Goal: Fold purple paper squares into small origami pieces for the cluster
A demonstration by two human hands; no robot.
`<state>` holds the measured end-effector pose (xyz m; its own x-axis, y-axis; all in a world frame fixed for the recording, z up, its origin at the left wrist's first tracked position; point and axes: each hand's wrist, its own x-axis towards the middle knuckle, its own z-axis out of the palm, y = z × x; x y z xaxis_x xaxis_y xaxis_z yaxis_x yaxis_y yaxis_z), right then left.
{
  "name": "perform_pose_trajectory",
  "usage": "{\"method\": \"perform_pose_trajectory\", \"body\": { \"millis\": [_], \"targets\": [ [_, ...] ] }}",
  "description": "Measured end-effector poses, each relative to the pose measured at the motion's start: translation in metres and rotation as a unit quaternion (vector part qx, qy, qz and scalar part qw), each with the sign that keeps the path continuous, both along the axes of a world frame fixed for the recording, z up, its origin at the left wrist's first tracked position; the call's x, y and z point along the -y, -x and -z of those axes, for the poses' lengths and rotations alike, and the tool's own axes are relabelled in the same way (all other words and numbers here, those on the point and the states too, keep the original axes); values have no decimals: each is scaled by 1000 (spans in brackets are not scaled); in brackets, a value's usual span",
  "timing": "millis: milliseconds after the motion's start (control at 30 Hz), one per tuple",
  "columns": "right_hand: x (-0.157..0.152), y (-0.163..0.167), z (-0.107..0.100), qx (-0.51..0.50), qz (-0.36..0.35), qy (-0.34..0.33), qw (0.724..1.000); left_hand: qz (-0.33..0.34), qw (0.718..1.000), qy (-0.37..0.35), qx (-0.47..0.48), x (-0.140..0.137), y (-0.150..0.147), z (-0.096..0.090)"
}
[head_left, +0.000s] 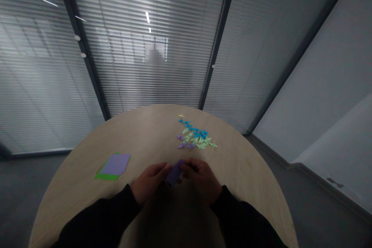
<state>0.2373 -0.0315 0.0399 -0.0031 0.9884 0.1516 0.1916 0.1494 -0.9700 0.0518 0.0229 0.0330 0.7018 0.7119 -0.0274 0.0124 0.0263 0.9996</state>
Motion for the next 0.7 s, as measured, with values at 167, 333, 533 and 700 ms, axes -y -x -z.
{"method": "perform_pose_trajectory", "body": {
  "millis": [167,333,533,700],
  "targets": [
    [-2,4,-1,-43,-23,-13,999,-1,1000,-18,6,-2,0,-6],
    [-2,8,4,-87,-25,18,996,-15,998,-60,-27,5,-1,-11],
    [-1,8,8,-70,4,33,997,-35,990,-113,-79,11,-3,-12],
    [0,7,6,-54,6,45,997,-31,987,-126,-95,9,-3,-13]
  ]
}}
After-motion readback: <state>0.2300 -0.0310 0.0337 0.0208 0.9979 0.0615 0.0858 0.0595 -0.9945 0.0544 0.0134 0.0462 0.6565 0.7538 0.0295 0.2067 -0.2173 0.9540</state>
